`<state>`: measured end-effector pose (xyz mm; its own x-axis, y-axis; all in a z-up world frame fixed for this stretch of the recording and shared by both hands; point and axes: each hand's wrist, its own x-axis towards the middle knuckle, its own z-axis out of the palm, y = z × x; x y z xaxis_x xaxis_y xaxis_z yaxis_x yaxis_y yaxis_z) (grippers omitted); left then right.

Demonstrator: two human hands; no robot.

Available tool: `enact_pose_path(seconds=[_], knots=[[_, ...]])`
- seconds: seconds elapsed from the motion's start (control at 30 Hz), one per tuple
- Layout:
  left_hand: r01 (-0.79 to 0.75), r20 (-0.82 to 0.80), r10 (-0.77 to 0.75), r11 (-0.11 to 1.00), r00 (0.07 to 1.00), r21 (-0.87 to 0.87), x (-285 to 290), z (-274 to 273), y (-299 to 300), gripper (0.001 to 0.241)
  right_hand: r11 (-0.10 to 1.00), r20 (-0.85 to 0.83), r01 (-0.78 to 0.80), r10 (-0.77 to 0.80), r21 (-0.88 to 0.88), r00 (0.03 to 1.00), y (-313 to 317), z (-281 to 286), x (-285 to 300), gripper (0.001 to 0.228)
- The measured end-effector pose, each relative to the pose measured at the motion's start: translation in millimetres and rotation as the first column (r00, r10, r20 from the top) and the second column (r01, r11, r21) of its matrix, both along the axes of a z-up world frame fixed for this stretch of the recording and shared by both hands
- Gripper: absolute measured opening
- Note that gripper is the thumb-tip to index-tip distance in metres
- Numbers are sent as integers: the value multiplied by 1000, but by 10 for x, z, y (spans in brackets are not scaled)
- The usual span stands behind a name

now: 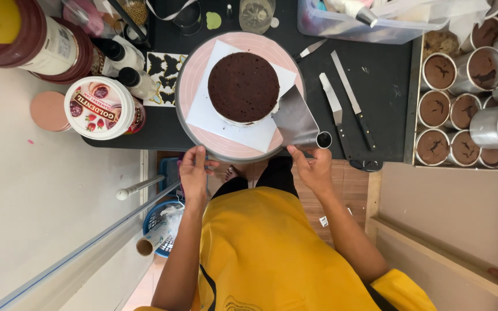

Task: Applying and smoothing frosting onto a chocolate cake layer using a spatula and bench scraper.

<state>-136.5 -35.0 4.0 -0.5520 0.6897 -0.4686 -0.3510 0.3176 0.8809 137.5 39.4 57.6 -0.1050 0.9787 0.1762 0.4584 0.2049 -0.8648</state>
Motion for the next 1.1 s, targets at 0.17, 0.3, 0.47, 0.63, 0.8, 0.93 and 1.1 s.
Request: enact_pose_path(seconds=[0.17,0.3,0.47,0.63,0.8,0.93,1.1], knots=[[159,115,-151,985,982,-70,107,79,-90,25,1000,14,22,-22,13,1000,-36,64,-52,9],[11,76,-6,998,997,-58,162,34,-53,23,1000,-27,4,-4,7,1000,-56,194,-122,8],[162,68,-155,981,986,-108,267,75,-80,26,998,-31,0,2,59,1000,-49,403,-239,12],[14,92,-8,998,996,-60,305,-84,-93,20,991,-58,-23,30,129,998,-60,361,-256,20],[245,11,-247,952,969,-184,332,233,-124,28,993,-82,-36,45,115,996,-62,391,-272,18],[40,77,-36,998,996,-51,297,32,-65,21,990,-44,-43,49,132,998,-70,387,-258,19],[105,97,-100,993,990,-50,316,61,-125,26,996,-47,-19,23,91,999,-100,301,-286,29]])
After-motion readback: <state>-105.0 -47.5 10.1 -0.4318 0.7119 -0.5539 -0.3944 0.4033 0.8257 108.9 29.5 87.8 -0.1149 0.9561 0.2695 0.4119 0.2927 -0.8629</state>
